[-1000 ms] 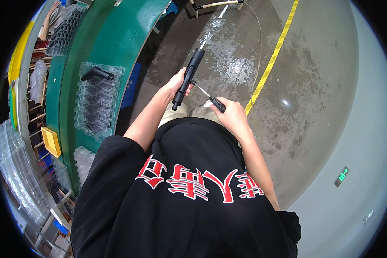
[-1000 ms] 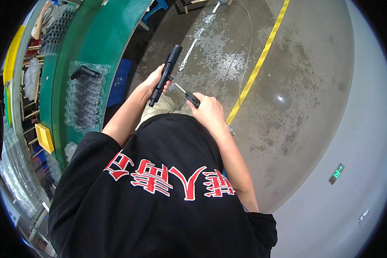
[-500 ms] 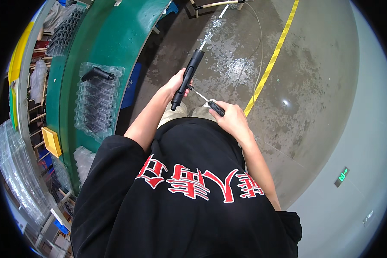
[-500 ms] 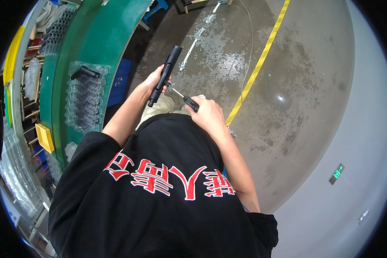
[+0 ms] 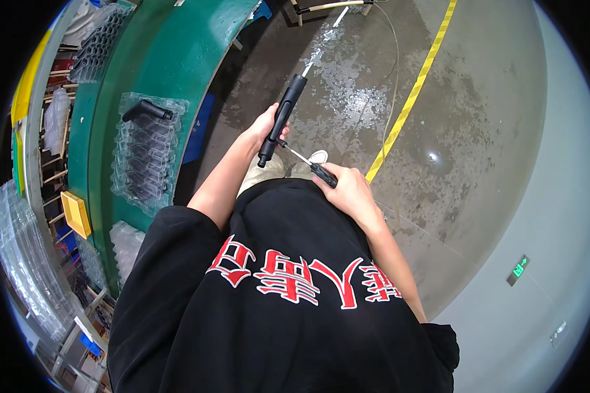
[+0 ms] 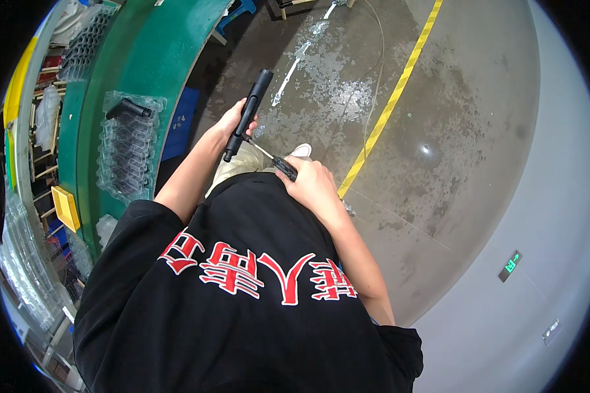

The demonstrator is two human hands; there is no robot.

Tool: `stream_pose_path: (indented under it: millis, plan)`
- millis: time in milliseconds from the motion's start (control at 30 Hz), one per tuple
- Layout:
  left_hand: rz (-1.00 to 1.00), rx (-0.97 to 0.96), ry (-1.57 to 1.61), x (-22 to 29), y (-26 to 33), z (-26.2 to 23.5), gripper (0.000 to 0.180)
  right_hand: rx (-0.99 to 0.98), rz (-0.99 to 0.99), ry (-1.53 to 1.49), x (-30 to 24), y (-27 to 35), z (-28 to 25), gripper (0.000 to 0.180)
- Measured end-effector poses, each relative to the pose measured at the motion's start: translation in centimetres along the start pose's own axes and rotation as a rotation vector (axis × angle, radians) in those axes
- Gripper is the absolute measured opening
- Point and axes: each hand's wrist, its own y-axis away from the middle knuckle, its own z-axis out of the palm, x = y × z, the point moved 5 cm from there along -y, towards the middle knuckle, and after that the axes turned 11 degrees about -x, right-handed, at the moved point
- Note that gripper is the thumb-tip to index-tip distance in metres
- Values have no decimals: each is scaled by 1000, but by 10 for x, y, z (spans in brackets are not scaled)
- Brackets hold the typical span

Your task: Clean metal brackets using a pneumatic air nozzle and organize them into bins on a production line.

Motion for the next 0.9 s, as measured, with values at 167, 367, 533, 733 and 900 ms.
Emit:
stream_pose_path:
  millis: [167, 367, 533, 733, 900]
  plan:
    - [35, 16, 48, -1, -2, -3, 57, 18, -35, 22, -4, 2, 2, 20]
    - [29, 39, 49, 2, 3, 1, 56, -16, 10, 42, -13, 2, 0, 23]
    - [23, 66, 44, 2, 5, 4, 56, -11, 36, 61, -19, -1, -1, 22]
    - [28, 70, 101, 1, 5, 1, 56, 0, 34, 69, -22, 0, -3, 21]
    - [78, 102, 170, 6, 4, -13, 56, 55, 9, 68, -18, 5, -1, 19]
